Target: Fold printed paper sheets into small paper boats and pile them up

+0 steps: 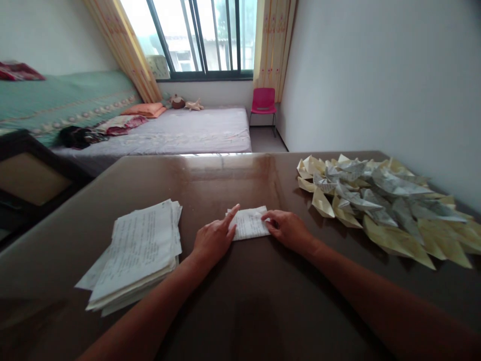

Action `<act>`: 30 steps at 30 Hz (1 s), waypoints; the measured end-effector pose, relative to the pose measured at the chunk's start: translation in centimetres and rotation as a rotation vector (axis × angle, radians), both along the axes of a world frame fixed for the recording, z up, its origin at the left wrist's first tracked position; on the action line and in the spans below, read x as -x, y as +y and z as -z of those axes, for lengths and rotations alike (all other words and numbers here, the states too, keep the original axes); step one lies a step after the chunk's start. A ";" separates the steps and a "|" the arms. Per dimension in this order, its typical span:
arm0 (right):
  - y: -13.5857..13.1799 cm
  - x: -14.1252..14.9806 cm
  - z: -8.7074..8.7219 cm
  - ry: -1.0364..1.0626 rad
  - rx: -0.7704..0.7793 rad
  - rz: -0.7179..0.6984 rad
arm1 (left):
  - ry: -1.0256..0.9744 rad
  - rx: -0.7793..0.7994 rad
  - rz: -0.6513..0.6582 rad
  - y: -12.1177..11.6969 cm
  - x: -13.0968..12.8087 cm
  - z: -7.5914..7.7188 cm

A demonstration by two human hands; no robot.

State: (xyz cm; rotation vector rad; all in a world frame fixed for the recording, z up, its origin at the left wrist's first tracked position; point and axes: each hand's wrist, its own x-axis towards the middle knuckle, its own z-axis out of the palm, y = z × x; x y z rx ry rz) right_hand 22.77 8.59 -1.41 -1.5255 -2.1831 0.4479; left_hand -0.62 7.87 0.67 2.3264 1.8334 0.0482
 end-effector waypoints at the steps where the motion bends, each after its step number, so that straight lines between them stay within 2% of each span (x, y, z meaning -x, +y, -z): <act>1: 0.0 0.0 0.0 -0.008 -0.007 -0.002 | 0.016 -0.005 0.007 0.1 0.0 0.1; 6: -0.1 0.2 -0.2 -0.054 -0.020 0.016 | 0.046 -0.015 0.048 0.2 0.1 0.5; 12: -0.2 0.5 -0.5 -0.115 0.010 0.016 | 0.116 -0.066 0.070 -0.3 0.1 -0.3; 15: -0.2 0.5 -0.6 -0.136 0.001 0.002 | 0.063 -0.215 0.206 -1.0 -0.5 -0.4; 19: -0.3 0.5 -0.6 -0.159 0.000 -0.016 | -0.093 -0.331 0.467 -2.1 -1.9 0.8; 22: -0.4 0.5 -0.8 -0.175 -0.006 -0.014 | -0.121 -0.299 0.501 -2.7 -2.4 1.8; 26: -0.6 0.5 -1.4 -0.248 -0.010 -0.022 | -0.095 -0.252 0.510 -3.1 -2.0 2.1; 30: -1.5 0.5 -2.4 -0.350 -0.158 -0.110 | -0.091 -0.218 0.536 -3.2 -1.6 2.1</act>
